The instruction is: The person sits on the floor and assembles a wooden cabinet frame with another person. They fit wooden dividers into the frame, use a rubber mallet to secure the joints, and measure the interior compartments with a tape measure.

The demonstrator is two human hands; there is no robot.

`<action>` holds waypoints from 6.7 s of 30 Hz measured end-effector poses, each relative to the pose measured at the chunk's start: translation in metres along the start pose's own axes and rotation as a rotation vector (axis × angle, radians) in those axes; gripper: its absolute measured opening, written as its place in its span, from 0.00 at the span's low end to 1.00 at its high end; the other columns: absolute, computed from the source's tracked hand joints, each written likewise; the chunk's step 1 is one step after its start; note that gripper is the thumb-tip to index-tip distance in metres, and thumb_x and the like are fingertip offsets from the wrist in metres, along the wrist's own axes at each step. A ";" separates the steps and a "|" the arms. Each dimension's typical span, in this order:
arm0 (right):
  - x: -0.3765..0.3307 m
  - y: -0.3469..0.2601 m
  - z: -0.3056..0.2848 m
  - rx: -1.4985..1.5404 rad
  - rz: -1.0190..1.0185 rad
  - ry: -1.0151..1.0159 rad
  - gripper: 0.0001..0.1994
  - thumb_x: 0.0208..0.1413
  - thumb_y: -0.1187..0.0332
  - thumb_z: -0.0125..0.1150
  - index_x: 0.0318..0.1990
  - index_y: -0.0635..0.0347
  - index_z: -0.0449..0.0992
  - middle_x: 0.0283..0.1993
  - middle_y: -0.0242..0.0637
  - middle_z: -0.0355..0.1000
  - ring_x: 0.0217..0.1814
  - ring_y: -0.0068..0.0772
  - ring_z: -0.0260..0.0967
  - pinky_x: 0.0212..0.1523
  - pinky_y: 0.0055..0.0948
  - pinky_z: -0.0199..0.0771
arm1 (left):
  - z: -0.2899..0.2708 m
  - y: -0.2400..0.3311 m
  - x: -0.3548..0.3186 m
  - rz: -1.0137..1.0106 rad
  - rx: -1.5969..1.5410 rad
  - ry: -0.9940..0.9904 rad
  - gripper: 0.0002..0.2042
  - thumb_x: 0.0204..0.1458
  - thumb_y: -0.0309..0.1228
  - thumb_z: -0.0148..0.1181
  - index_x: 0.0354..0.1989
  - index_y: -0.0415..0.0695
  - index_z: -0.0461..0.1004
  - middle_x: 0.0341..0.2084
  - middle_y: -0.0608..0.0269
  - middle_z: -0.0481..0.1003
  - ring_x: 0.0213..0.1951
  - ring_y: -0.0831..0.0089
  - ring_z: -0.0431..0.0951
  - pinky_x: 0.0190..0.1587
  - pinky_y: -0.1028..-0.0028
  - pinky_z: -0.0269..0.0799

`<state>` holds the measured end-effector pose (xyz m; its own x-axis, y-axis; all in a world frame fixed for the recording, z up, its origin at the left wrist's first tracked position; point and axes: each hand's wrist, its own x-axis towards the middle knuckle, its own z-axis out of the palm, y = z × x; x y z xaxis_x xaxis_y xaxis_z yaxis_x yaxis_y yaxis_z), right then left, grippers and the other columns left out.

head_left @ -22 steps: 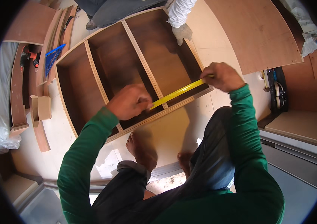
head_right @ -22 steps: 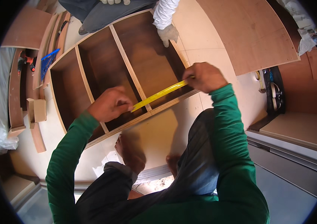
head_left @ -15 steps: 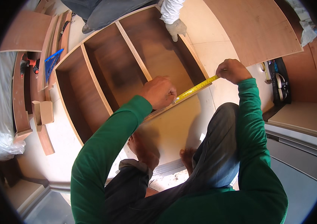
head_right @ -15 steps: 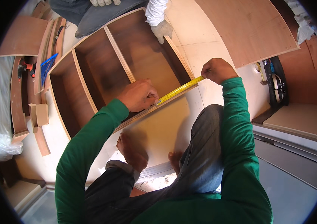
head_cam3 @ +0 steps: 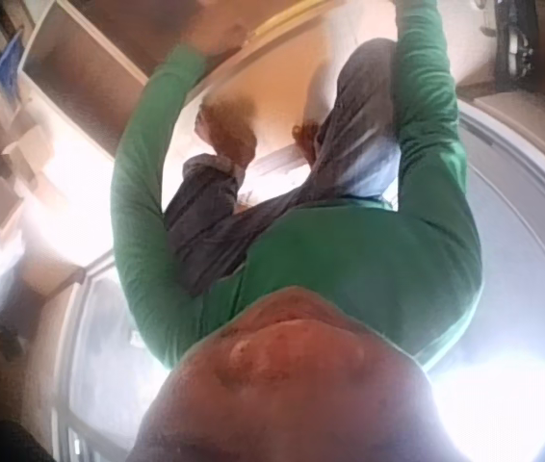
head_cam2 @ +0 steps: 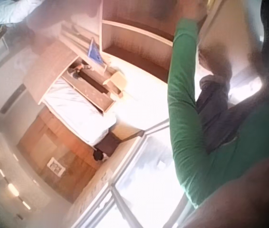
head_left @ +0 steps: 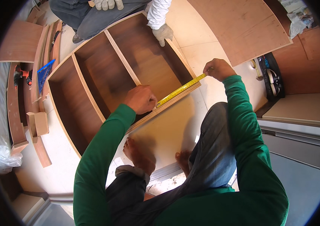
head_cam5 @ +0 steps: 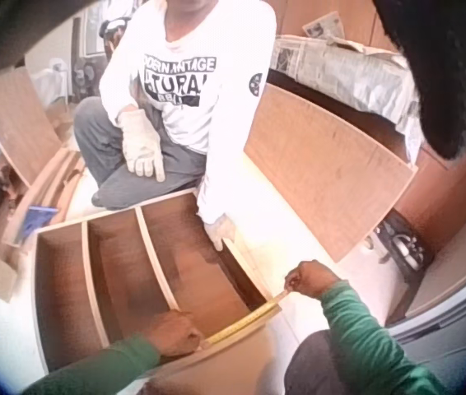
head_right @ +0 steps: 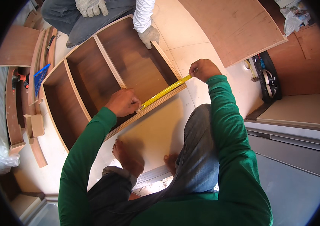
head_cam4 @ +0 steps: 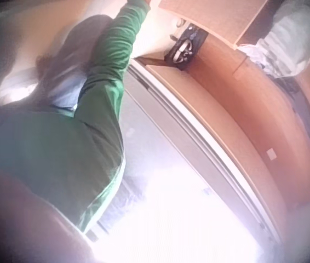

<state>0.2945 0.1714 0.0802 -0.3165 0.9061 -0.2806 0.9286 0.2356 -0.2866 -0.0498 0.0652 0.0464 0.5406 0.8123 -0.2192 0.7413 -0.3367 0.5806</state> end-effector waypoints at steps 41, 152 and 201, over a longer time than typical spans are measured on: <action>0.018 0.004 0.025 -0.105 0.095 -0.227 0.06 0.45 0.64 0.68 0.33 0.45 0.85 0.35 0.35 0.81 0.40 0.39 0.79 0.46 0.37 0.78 | -0.140 0.125 -0.107 0.772 -1.558 -0.204 0.31 0.55 0.56 0.55 0.56 0.40 0.72 0.49 0.63 0.67 0.47 0.76 0.65 0.50 0.74 0.61; 0.097 -0.079 0.065 1.668 0.527 0.782 0.12 0.65 0.61 0.46 0.48 0.58 0.65 0.40 0.40 0.72 0.35 0.43 0.75 0.27 0.37 0.78 | 0.039 -0.182 -0.284 -1.187 -0.041 0.899 0.19 0.55 0.37 0.60 0.43 0.34 0.63 0.28 0.30 0.75 0.35 0.31 0.76 0.39 0.46 0.72; 0.122 -0.040 0.095 1.746 0.505 0.705 0.10 0.62 0.64 0.49 0.43 0.61 0.66 0.35 0.40 0.69 0.33 0.38 0.70 0.41 0.43 0.82 | 0.035 -0.173 -0.281 -1.242 -0.060 0.888 0.26 0.53 0.36 0.63 0.54 0.31 0.63 0.36 0.26 0.75 0.41 0.33 0.77 0.46 0.49 0.74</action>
<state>0.2005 0.2388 -0.0292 0.4082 0.8283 -0.3837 -0.4272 -0.1981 -0.8822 -0.3161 -0.1214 -0.0198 -0.8131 0.5788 -0.0621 0.5033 0.7526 0.4247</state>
